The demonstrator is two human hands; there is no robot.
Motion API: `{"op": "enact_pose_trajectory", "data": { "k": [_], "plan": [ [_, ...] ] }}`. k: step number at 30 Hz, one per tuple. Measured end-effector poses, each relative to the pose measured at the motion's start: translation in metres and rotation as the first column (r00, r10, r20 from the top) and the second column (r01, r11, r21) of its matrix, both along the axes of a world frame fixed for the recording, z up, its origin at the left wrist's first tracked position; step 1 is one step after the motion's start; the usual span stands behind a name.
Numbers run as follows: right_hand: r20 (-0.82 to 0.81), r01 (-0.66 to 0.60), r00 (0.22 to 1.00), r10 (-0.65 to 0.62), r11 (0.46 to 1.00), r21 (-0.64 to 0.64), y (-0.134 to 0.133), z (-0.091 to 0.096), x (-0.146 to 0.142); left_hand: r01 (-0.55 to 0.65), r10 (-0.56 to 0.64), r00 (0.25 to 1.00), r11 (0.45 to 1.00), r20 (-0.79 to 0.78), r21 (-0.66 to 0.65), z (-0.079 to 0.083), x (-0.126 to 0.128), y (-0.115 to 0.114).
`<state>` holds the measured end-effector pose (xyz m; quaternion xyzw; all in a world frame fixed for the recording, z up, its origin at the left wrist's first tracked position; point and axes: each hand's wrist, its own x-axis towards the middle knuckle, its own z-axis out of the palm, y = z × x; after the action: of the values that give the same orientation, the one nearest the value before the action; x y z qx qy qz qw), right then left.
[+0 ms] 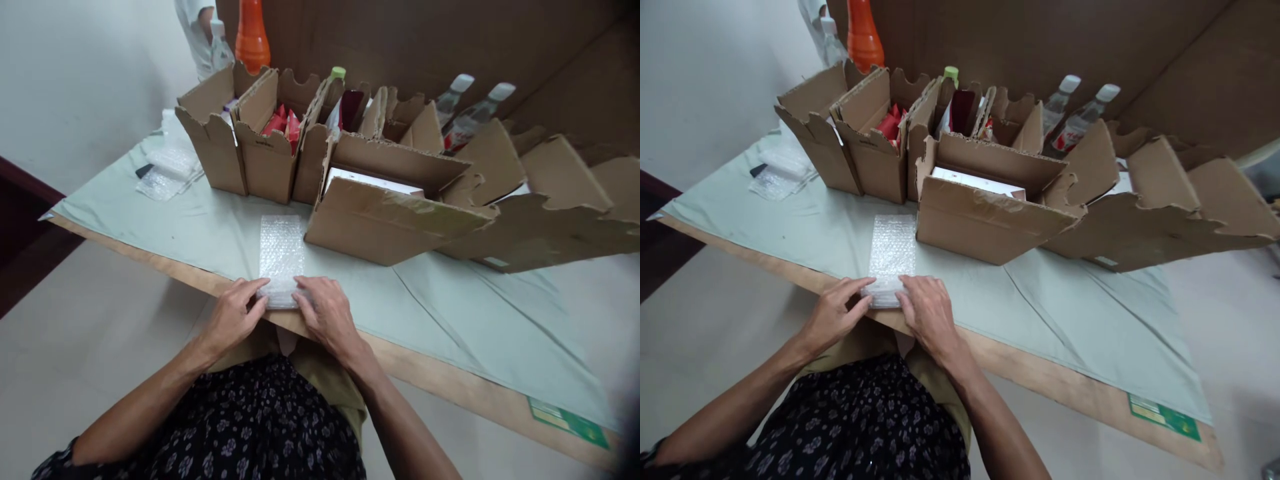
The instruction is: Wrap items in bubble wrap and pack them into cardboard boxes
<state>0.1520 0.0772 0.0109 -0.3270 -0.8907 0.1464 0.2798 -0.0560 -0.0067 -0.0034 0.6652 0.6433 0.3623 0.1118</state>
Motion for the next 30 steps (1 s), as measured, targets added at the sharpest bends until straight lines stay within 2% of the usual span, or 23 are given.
{"op": "enact_pose_trajectory", "data": {
  "k": [2, 3, 6, 8, 10, 13, 15, 19, 22, 25, 30],
  "plan": [
    [-0.057, 0.062, 0.997, -0.057, 0.994, 0.094, -0.001, -0.001, 0.001, -0.041, 0.040, 0.999, 0.999, -0.034, -0.033, -0.005, 0.000, 0.009],
    [-0.053, 0.051, 0.998, -0.045, 0.991, 0.120, -0.003, -0.002, 0.003, -0.049, 0.047, 0.997, 0.998, -0.060, -0.037, -0.007, -0.001, 0.013],
    [0.070, -0.100, 0.993, 0.092, 0.988, 0.116, -0.005, -0.007, 0.005, -0.056, 0.054, 0.992, 0.998, -0.111, -0.010, -0.008, -0.002, 0.015],
    [0.114, -0.159, 0.982, 0.150, 0.984, 0.084, -0.003, -0.010, 0.004, -0.054, 0.060, 0.993, 0.997, -0.106, 0.055, -0.005, -0.002, 0.011],
    [0.074, -0.159, 0.985, 0.156, 0.987, 0.034, 0.001, -0.009, 0.002, -0.001, 0.010, 0.997, 0.994, -0.083, 0.109, -0.002, -0.002, 0.003],
    [0.026, -0.160, 0.986, 0.164, 0.979, -0.128, 0.006, -0.004, 0.000, 0.114, -0.109, 0.993, 0.989, -0.053, 0.096, 0.002, -0.003, -0.004],
    [0.026, -0.134, 0.990, 0.141, 0.974, -0.183, 0.007, 0.000, 0.001, 0.124, -0.121, 0.992, 0.990, -0.037, 0.073, 0.002, -0.005, -0.001],
    [0.002, -0.008, 1.000, 0.008, 1.000, -0.016, 0.005, 0.000, 0.002, 0.024, -0.023, 0.996, 1.000, -0.082, 0.011, -0.002, -0.008, 0.019],
    [0.099, -0.088, 0.992, 0.084, 0.996, 0.032, 0.005, -0.003, 0.000, -0.029, 0.029, 0.991, 1.000, -0.129, 0.006, -0.005, -0.010, 0.028],
    [0.172, -0.142, 0.974, 0.146, 0.989, -0.039, 0.009, -0.004, -0.004, 0.017, -0.010, 0.994, 0.998, -0.105, 0.064, -0.002, -0.010, 0.021],
    [0.048, -0.118, 0.990, 0.136, 0.956, -0.267, 0.012, 0.001, -0.001, 0.120, -0.120, 0.993, 0.992, -0.007, 0.038, 0.005, -0.013, 0.004]
  ]
}}
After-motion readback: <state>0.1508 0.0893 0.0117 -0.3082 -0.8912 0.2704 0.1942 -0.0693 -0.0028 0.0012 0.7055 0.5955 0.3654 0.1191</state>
